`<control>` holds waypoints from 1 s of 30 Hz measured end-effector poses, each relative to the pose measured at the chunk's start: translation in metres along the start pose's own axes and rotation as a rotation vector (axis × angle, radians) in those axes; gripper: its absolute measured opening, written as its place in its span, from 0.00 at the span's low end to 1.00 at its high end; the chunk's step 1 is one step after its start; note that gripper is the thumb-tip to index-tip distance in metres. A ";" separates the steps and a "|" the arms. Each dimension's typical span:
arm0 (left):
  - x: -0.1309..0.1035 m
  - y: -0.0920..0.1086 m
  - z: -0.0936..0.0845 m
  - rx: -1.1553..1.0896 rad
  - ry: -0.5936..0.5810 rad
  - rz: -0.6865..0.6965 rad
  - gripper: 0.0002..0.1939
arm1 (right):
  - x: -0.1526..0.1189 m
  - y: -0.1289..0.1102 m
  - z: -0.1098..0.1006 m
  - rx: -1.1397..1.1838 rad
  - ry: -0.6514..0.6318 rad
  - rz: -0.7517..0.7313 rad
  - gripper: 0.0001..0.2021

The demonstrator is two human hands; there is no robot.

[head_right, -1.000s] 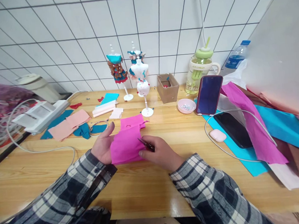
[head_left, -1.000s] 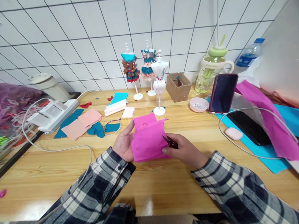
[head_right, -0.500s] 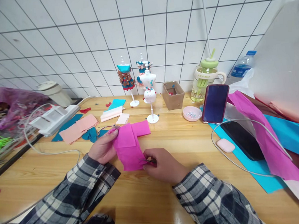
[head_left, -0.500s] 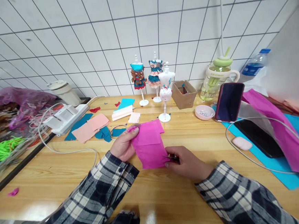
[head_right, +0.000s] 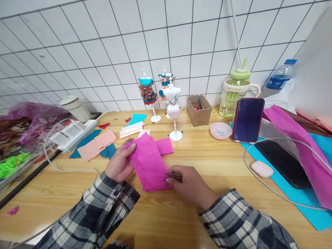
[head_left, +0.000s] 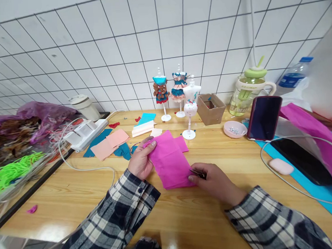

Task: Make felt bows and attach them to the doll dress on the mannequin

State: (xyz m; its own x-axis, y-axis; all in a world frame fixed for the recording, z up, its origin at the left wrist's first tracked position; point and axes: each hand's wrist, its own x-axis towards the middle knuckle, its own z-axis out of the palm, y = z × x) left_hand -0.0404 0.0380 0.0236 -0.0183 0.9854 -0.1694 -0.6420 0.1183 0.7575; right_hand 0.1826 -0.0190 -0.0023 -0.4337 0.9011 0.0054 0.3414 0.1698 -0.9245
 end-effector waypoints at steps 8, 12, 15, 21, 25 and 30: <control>0.002 -0.005 -0.002 0.023 -0.032 -0.039 0.13 | 0.002 -0.002 -0.005 0.052 0.081 0.025 0.10; 0.003 -0.006 -0.001 0.033 -0.035 -0.046 0.10 | 0.004 0.001 -0.005 0.023 0.124 0.055 0.11; 0.004 -0.008 -0.002 0.047 -0.031 -0.048 0.10 | 0.006 0.005 -0.008 -0.035 0.209 0.071 0.11; 0.015 -0.022 -0.013 0.089 0.077 0.011 0.10 | 0.002 0.021 -0.038 -0.699 0.373 0.338 0.16; 0.020 -0.027 -0.017 0.100 0.097 0.038 0.17 | -0.002 0.030 -0.047 -1.003 0.349 0.291 0.18; 0.021 -0.030 -0.019 0.223 0.086 0.064 0.29 | -0.011 0.023 -0.049 -1.010 0.448 0.121 0.18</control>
State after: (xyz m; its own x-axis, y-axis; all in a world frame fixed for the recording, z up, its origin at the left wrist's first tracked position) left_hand -0.0363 0.0530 -0.0152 -0.1249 0.9787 -0.1628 -0.4523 0.0899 0.8873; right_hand 0.2359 -0.0053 -0.0047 -0.0810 0.9618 0.2615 0.9717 0.1345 -0.1940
